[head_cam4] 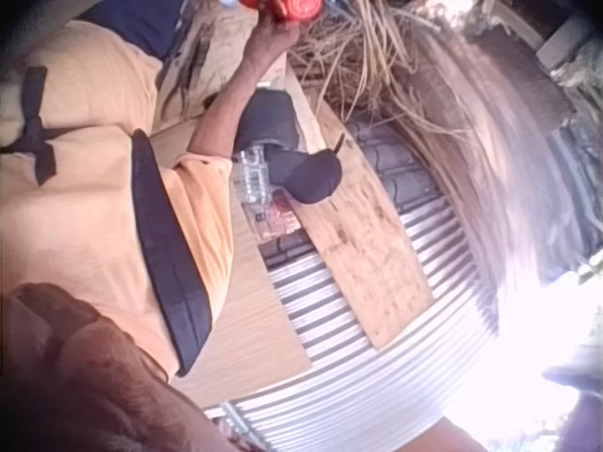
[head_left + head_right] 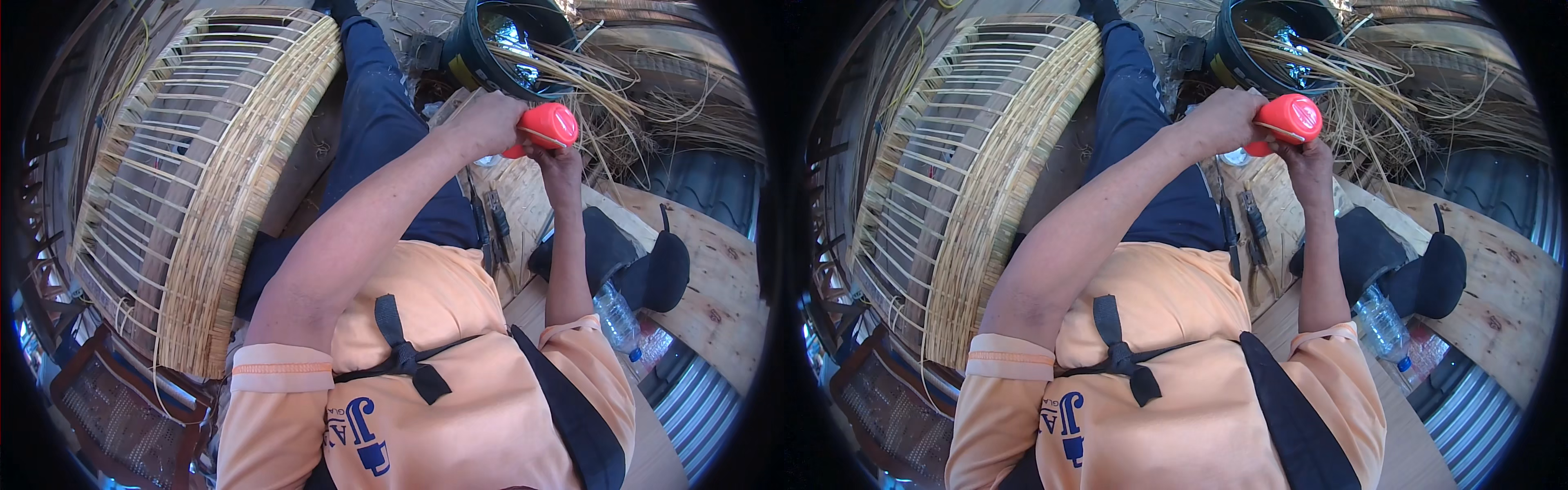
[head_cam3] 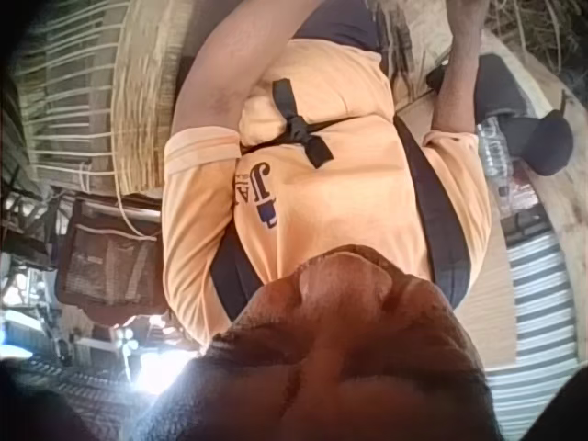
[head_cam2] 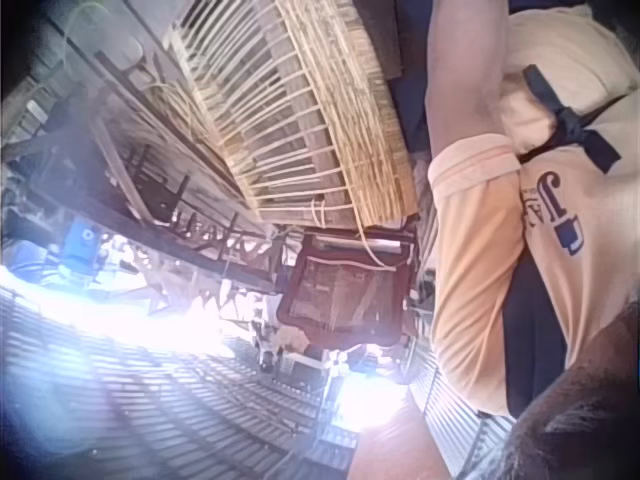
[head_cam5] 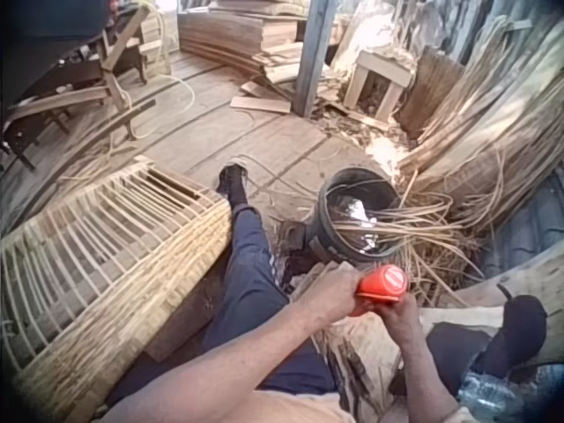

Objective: The person is weaving thin bamboo strips onto a cage frame and applying glue to secure them.

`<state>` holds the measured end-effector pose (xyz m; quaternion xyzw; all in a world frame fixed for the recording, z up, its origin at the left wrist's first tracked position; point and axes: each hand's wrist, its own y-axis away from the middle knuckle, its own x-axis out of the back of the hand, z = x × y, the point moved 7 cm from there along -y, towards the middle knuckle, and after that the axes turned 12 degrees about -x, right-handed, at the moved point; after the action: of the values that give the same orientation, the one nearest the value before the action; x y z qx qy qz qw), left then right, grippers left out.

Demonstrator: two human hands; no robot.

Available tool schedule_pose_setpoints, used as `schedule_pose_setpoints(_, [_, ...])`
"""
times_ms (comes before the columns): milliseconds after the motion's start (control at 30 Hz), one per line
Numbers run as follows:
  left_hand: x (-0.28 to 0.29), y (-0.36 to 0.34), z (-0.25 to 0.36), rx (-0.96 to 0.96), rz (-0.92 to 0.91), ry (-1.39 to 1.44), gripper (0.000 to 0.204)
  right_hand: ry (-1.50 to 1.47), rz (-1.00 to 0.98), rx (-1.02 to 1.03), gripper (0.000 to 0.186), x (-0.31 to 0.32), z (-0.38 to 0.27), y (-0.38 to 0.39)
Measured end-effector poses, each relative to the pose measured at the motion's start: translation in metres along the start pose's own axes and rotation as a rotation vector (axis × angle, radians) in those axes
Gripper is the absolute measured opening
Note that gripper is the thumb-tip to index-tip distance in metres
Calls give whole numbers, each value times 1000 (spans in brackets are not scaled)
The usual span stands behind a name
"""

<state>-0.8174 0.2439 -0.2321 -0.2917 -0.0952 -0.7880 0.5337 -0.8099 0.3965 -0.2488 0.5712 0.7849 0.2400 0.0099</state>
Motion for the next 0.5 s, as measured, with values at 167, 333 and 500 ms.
schedule_pose_setpoints(167, [3, 1, 3, -8, 39, -18, 32, -33, 36, 57, 28, -2, -3, 0])
schedule_pose_setpoints(333, [2, 0, 4, -9, 49, -15, 29, 31, 90, 113, 28, 1, -7, 3])
schedule_pose_setpoints(500, [4, 0, 5, -38, 83, -34, 28, 71, 116, 112, 27, -2, -20, 5])
